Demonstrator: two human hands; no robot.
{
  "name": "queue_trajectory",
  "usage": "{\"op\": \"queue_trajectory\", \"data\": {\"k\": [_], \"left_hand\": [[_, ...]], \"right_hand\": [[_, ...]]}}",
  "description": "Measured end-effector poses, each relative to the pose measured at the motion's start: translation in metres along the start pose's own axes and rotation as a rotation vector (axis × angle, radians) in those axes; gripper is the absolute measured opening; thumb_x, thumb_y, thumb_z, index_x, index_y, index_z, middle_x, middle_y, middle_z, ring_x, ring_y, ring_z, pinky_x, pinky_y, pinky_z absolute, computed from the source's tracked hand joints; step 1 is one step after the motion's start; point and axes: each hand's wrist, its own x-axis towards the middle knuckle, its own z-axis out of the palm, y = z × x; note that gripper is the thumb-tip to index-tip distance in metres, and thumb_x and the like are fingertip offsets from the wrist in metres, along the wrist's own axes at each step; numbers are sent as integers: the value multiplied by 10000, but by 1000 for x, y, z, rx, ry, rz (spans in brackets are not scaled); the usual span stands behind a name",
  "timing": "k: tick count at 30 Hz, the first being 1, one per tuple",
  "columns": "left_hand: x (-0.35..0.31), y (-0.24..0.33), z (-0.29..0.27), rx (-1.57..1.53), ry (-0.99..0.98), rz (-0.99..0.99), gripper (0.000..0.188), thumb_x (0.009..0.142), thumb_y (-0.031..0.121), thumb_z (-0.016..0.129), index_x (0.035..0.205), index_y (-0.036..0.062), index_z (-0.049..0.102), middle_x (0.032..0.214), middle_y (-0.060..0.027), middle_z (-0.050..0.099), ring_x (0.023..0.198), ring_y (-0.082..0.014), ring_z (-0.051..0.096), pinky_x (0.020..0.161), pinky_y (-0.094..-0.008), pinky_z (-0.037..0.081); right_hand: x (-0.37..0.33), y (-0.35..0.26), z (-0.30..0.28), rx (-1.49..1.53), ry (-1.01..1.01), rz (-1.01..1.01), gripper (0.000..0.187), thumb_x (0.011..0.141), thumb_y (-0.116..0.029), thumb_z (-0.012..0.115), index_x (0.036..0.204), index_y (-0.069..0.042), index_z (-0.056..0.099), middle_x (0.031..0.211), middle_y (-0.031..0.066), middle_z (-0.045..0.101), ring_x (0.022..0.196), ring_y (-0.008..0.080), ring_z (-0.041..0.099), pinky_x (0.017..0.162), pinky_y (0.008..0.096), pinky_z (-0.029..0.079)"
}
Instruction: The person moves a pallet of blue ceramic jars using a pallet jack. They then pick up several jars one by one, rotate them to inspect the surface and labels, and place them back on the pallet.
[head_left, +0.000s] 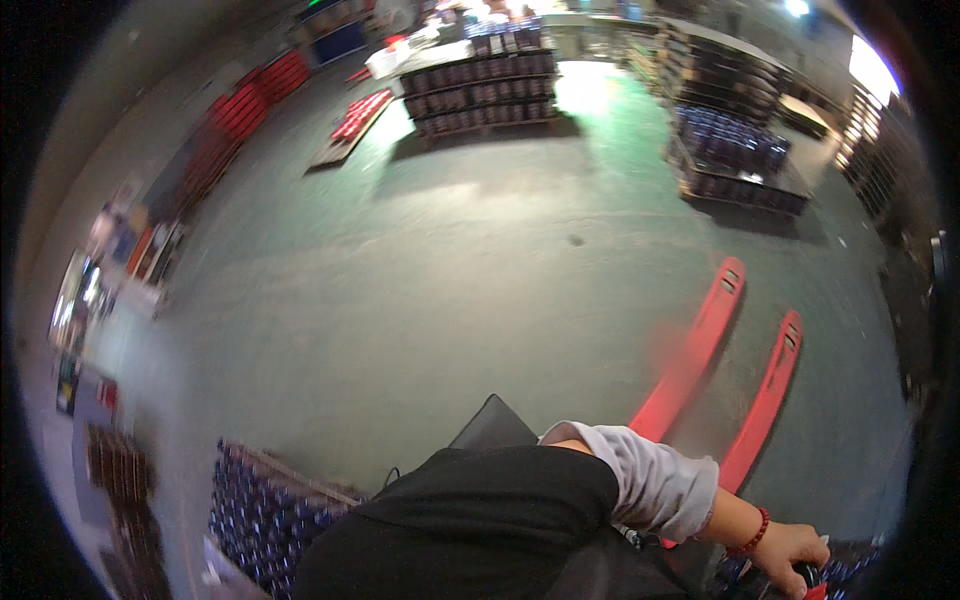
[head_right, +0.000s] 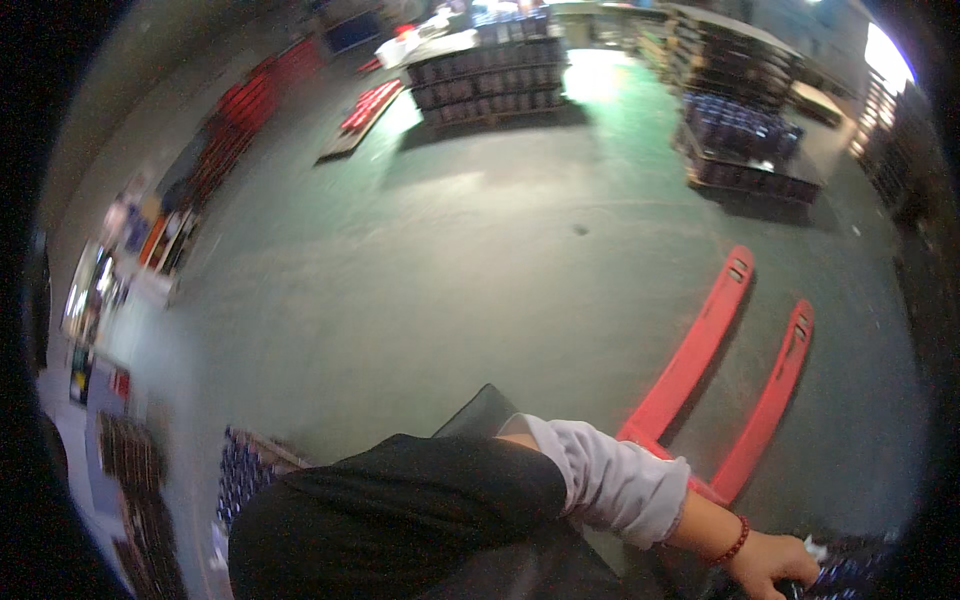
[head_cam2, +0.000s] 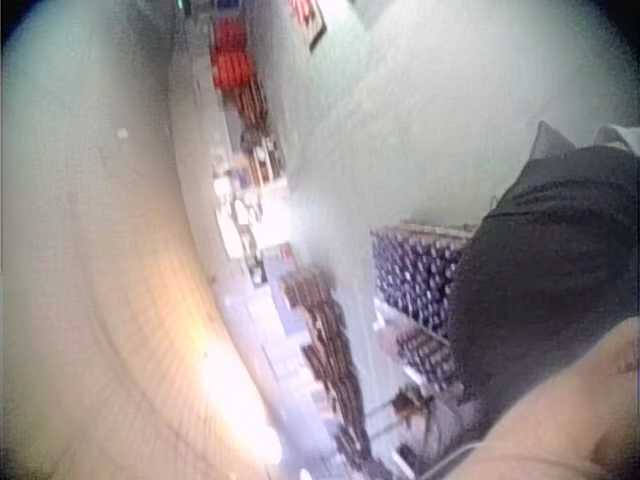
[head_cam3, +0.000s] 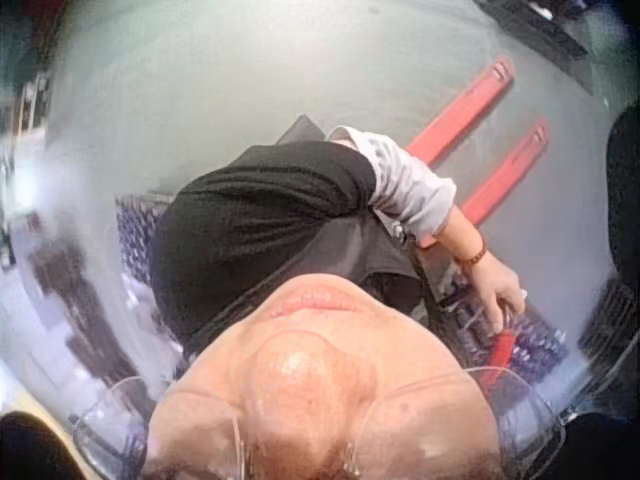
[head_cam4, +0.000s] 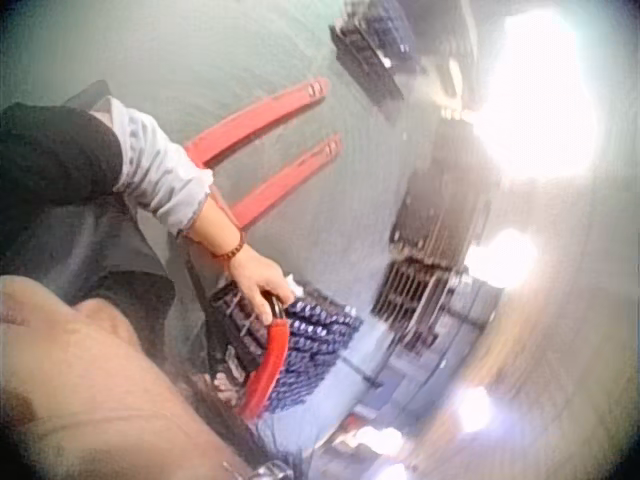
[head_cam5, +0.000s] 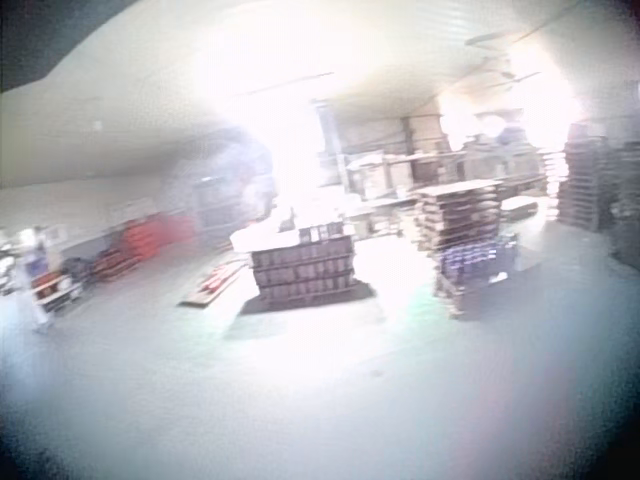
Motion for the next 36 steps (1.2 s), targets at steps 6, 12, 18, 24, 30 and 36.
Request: {"op": "queue_trajectory", "data": {"k": [6,12,18,24,30,36], "left_hand": [[-24,9,42,127,131,81,457,840,475,697,916,33,605,821,-178,631,802,-319,618,692,-413,481],[-45,26,80,260,184,182,429,849,458,689,935,49,591,838,-185,637,812,-360,615,674,-441,481],[-77,56,114,319,228,89,480,851,504,660,1011,54,608,879,-199,650,853,-372,626,705,-450,490],[-108,88,161,246,400,76,548,752,506,723,857,-2,549,796,-207,577,771,-368,595,650,-438,456],[-156,133,209,433,268,-9,566,802,572,642,933,30,545,808,-148,554,757,-367,572,637,-430,450],[-173,159,232,353,161,4,523,752,510,735,913,51,545,769,-128,540,683,-341,558,584,-420,433]], "right_hand": [[-34,-28,44,135,-232,-40,270,871,-298,605,1068,-138,515,834,111,588,718,248,544,697,443,441],[-76,-57,51,190,-355,-51,205,888,-286,577,1012,-139,504,813,94,571,696,230,521,683,424,431],[-109,-74,13,239,-408,-65,154,906,-275,548,955,-140,493,792,76,555,674,212,499,670,406,420],[-105,-60,-119,299,-371,-50,130,923,-263,519,898,-140,482,770,59,538,652,194,476,656,387,410],[-124,-39,-353,263,-164,-100,149,941,-251,490,842,-141,471,749,41,521,630,176,454,642,369,400],[-162,-62,-445,728,-357,-53,211,972,-257,432,796,-145,459,696,15,489,583,155,403,608,347,369]]}}
